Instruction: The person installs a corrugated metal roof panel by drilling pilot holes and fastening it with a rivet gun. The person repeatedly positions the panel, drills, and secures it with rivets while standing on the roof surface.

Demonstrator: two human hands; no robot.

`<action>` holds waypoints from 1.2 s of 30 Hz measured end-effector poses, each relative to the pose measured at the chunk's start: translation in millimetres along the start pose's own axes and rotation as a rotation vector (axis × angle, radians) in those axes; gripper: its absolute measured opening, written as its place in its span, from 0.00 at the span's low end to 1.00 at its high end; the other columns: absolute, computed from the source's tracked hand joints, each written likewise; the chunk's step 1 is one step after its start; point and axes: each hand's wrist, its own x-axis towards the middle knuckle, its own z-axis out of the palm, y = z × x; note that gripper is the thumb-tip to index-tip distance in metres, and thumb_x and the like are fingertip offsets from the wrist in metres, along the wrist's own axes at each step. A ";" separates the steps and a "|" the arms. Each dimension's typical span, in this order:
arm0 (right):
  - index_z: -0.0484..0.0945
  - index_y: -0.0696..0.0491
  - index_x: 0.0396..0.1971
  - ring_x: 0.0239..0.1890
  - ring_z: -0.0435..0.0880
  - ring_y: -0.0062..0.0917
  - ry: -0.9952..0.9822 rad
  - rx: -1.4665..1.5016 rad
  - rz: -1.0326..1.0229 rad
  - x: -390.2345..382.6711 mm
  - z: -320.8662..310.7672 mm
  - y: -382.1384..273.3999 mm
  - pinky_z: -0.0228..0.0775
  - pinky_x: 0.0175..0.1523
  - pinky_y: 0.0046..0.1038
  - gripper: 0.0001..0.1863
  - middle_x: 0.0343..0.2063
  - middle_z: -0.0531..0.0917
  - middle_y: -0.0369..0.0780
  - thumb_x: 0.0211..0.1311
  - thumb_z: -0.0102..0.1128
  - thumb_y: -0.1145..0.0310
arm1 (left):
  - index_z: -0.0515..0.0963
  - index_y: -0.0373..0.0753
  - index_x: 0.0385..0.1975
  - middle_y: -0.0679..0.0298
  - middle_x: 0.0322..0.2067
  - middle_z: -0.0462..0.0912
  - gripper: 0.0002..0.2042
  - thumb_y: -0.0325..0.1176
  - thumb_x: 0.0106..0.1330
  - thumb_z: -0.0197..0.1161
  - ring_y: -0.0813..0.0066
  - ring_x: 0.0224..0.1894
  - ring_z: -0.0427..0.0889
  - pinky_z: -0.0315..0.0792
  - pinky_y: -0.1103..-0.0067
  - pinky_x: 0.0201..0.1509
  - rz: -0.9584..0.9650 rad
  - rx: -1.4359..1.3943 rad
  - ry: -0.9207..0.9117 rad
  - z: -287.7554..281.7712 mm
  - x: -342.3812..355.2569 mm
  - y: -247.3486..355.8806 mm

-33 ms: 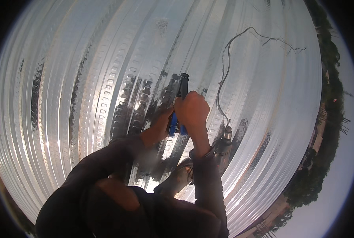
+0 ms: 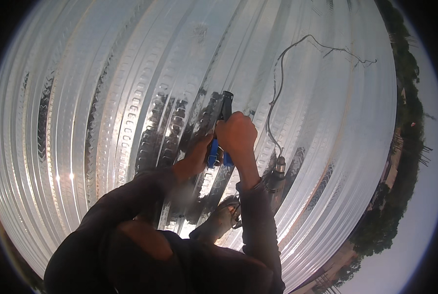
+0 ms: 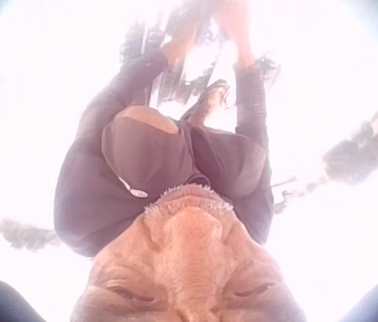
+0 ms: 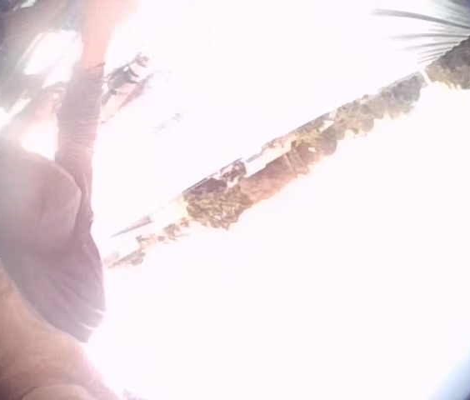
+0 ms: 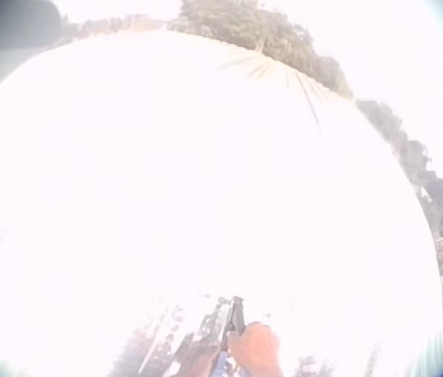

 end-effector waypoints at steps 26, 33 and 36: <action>0.81 0.67 0.25 0.31 0.87 0.53 -0.019 0.153 -0.045 13.5 9.3 2.8 0.79 0.40 0.45 0.18 0.23 0.83 0.58 0.48 0.66 0.62 | 0.74 0.43 0.47 0.67 0.37 0.80 0.20 0.53 0.80 0.43 0.77 0.36 0.80 0.75 0.74 0.37 0.069 0.047 0.000 -1.6 15.2 -19.2; 0.80 0.68 0.25 0.33 0.86 0.56 0.076 -0.037 -0.037 -12.0 11.2 -20.0 0.79 0.42 0.47 0.15 0.25 0.83 0.60 0.49 0.60 0.67 | 0.76 0.42 0.39 0.65 0.30 0.78 0.25 0.60 0.77 0.44 0.75 0.24 0.77 0.69 0.74 0.25 0.095 0.163 0.271 11.5 13.7 -19.5; 0.81 0.67 0.26 0.33 0.86 0.57 0.043 -0.039 -0.068 -1.4 -2.0 -20.6 0.79 0.42 0.48 0.14 0.26 0.84 0.59 0.49 0.59 0.68 | 0.75 0.42 0.32 0.67 0.21 0.75 0.27 0.60 0.77 0.44 0.77 0.17 0.72 0.63 0.74 0.19 0.143 0.239 0.324 9.1 24.1 -28.6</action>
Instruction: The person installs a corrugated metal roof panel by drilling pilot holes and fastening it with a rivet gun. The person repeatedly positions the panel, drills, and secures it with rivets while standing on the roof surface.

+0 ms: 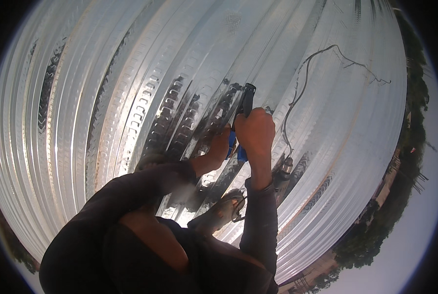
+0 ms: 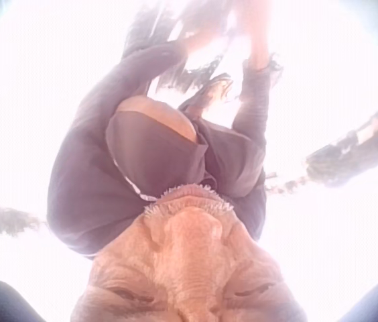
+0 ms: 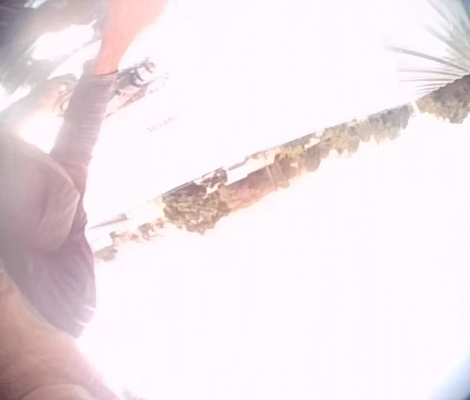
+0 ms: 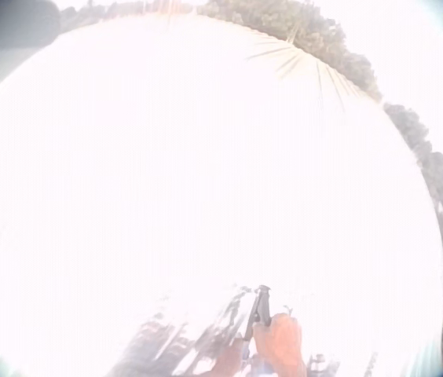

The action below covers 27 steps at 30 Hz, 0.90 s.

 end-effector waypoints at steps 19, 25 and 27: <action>0.80 0.65 0.41 0.33 0.86 0.31 -0.102 0.728 0.258 -5.2 87.3 22.5 0.76 0.40 0.34 0.28 0.28 0.85 0.47 0.51 0.76 0.55 | 0.69 0.46 0.64 0.70 0.56 0.75 0.27 0.60 0.79 0.41 0.78 0.60 0.72 0.66 0.74 0.63 -0.035 -0.157 -0.430 -31.2 -22.1 21.0; 0.80 0.63 0.38 0.27 0.82 0.25 -0.138 0.842 0.290 -1.4 87.0 25.3 0.74 0.35 0.31 0.23 0.26 0.85 0.42 0.50 0.77 0.62 | 0.65 0.40 0.69 0.67 0.61 0.73 0.28 0.47 0.74 0.55 0.78 0.64 0.68 0.60 0.70 0.70 0.014 -0.039 -0.640 -60.6 -38.5 37.2; 0.80 0.63 0.38 0.27 0.82 0.25 -0.086 0.821 0.236 0.4 94.1 27.4 0.74 0.36 0.31 0.22 0.25 0.85 0.42 0.49 0.76 0.62 | 0.66 0.37 0.68 0.65 0.60 0.75 0.30 0.41 0.69 0.63 0.76 0.63 0.71 0.62 0.69 0.70 0.083 0.061 -0.728 -70.4 -38.4 44.1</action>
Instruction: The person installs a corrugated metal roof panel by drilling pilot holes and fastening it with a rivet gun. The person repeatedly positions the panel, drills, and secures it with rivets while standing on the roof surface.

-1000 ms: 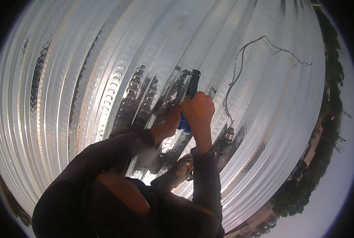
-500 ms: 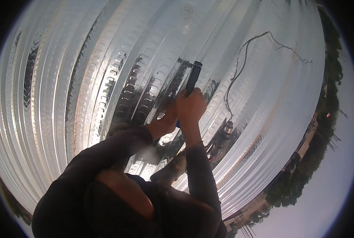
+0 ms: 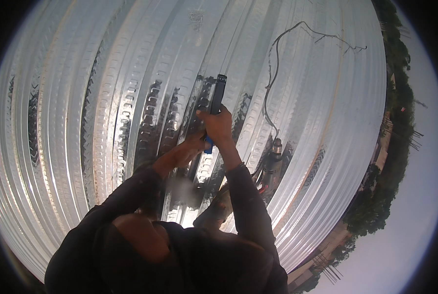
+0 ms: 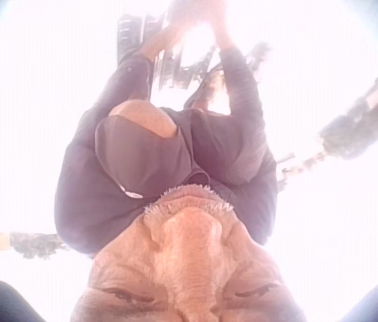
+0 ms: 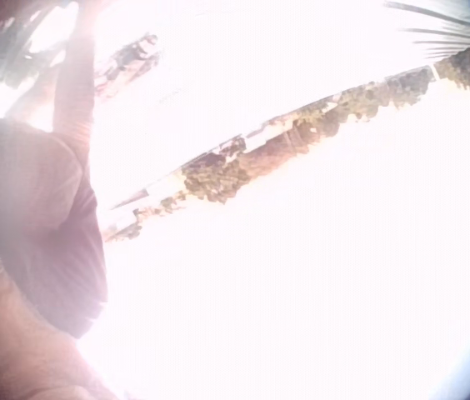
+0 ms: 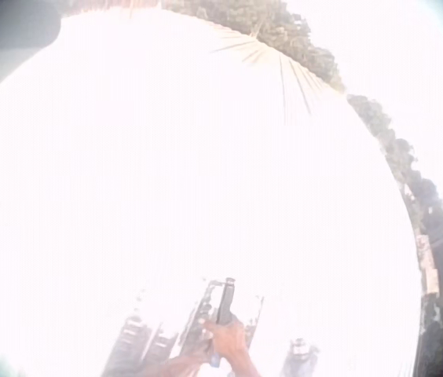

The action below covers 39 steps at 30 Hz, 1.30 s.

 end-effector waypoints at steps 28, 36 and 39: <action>0.82 0.68 0.42 0.17 0.78 0.19 -0.135 -0.190 0.297 -183.0 -212.4 -101.5 0.66 0.21 0.24 0.17 0.21 0.79 0.38 0.52 0.68 0.75 | 0.81 0.29 0.46 0.61 0.30 0.85 0.16 0.36 0.67 0.69 0.79 0.31 0.82 0.76 0.78 0.37 -0.388 0.848 -0.358 93.4 8.0 69.8; 0.85 0.64 0.31 0.15 0.77 0.22 -0.082 0.191 0.168 -115.9 -153.6 -6.1 0.66 0.21 0.27 0.10 0.19 0.79 0.38 0.55 0.67 0.72 | 0.73 0.47 0.62 0.52 0.66 0.69 0.23 0.41 0.67 0.63 0.47 0.71 0.63 0.60 0.50 0.69 0.816 2.099 0.697 -28.8 148.7 234.8; 0.81 0.65 0.26 0.13 0.74 0.22 -0.145 0.468 0.072 -90.0 -121.2 54.0 0.63 0.20 0.26 0.13 0.15 0.75 0.37 0.56 0.64 0.68 | 0.72 0.47 0.64 0.48 0.70 0.64 0.23 0.45 0.71 0.57 0.45 0.75 0.57 0.56 0.49 0.73 0.510 2.259 0.673 -49.5 156.1 274.0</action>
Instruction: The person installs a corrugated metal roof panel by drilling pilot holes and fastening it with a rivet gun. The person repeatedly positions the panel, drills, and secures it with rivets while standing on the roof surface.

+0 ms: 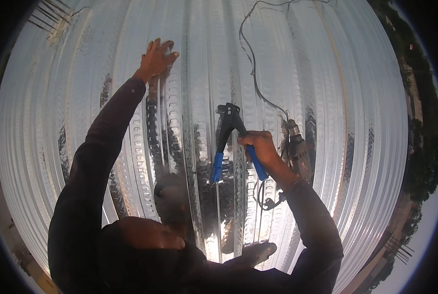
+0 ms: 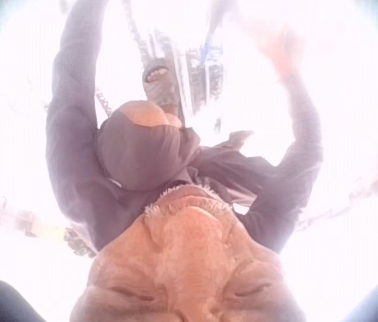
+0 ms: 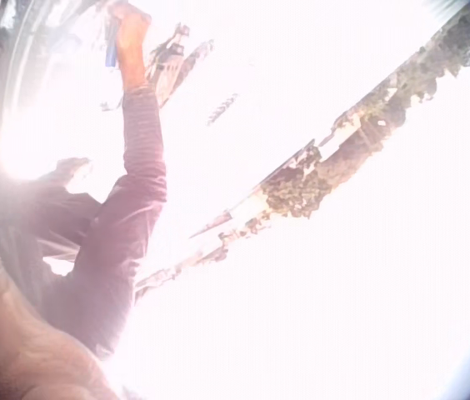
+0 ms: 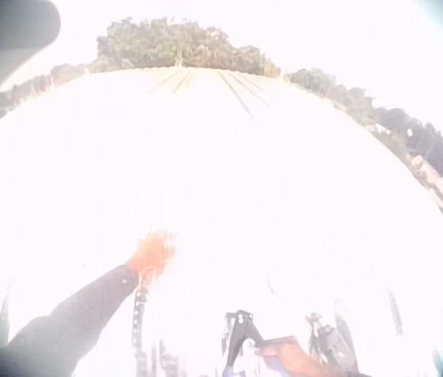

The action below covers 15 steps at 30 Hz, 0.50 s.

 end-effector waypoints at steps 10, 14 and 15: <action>0.83 0.62 0.24 0.21 0.82 0.27 -0.126 -0.226 -0.216 52.0 -55.0 48.1 0.73 0.29 0.31 0.13 0.20 0.81 0.43 0.55 0.63 0.66 | 0.71 0.44 0.64 0.46 0.69 0.65 0.20 0.36 0.74 0.53 0.39 0.72 0.61 0.62 0.59 0.74 0.046 -0.166 0.018 19.0 -165.0 14.6; 0.86 0.60 0.37 0.34 0.88 0.42 0.044 -1.077 -0.489 54.4 -47.7 13.0 0.80 0.42 0.41 0.17 0.32 0.87 0.50 0.58 0.63 0.60 | 0.77 0.40 0.58 0.49 0.66 0.68 0.16 0.32 0.72 0.55 0.44 0.70 0.64 0.66 0.63 0.72 0.008 -0.180 -0.064 -6.0 -254.0 51.4; 0.86 0.59 0.40 0.36 0.88 0.44 0.070 -1.120 -0.546 47.3 -48.0 6.6 0.80 0.44 0.42 0.18 0.34 0.88 0.50 0.59 0.62 0.59 | 0.74 0.40 0.60 0.48 0.66 0.68 0.17 0.32 0.72 0.55 0.45 0.70 0.66 0.67 0.63 0.71 0.089 -0.130 -0.071 -9.2 -268.3 54.2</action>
